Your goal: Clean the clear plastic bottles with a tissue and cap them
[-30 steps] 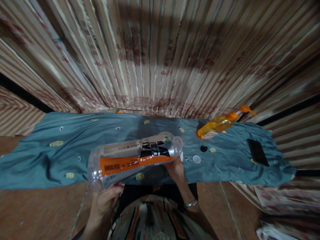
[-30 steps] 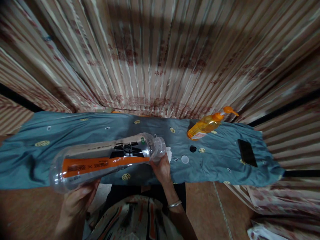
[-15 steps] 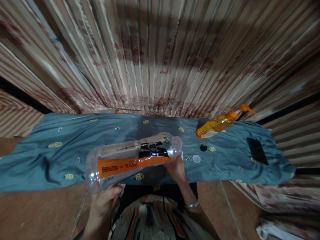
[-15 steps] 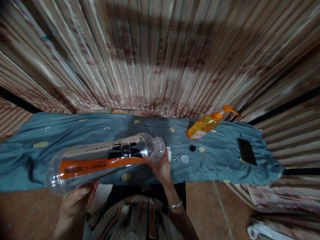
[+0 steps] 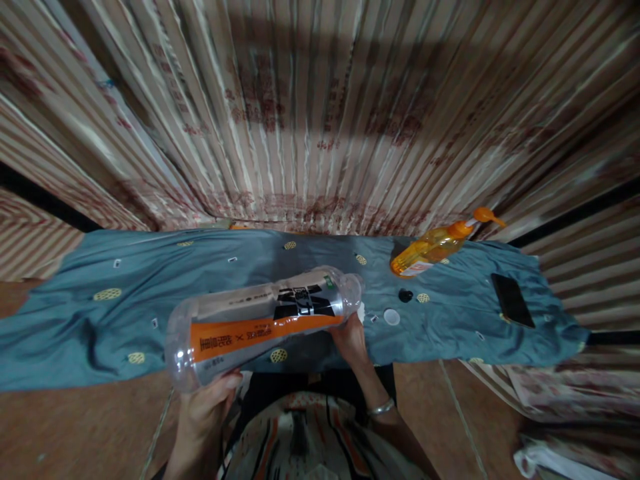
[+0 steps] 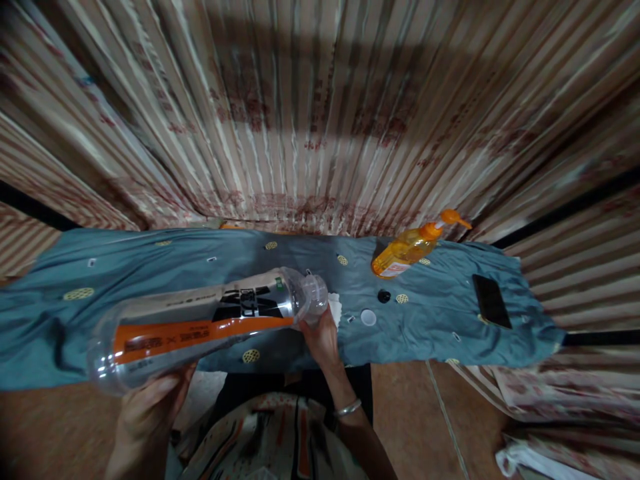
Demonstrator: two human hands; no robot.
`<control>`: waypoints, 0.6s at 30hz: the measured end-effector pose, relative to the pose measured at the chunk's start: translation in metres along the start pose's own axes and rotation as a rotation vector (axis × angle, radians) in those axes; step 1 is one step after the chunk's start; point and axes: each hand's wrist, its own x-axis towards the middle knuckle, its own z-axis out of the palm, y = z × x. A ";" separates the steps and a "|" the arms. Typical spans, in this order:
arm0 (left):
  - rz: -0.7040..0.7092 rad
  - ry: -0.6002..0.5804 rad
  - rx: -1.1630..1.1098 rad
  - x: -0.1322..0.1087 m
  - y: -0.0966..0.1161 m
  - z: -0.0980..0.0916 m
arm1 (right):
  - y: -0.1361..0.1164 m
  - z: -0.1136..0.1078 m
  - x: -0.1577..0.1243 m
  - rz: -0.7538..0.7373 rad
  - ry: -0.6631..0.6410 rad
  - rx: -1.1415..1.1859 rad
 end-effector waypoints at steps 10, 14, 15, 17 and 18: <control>0.028 0.006 -0.003 -0.001 -0.004 -0.010 | 0.008 -0.001 0.003 -0.053 -0.031 -0.025; 0.043 0.006 0.015 0.000 -0.002 -0.009 | 0.013 0.001 0.003 -0.044 -0.036 -0.038; 0.045 0.008 0.014 0.000 -0.002 -0.009 | 0.014 0.002 0.003 -0.041 -0.028 -0.045; 0.046 0.006 0.010 0.000 -0.001 -0.011 | 0.015 0.003 0.003 -0.042 -0.016 -0.051; 0.043 0.006 0.013 -0.001 -0.001 -0.012 | 0.015 0.003 0.003 -0.045 -0.013 -0.052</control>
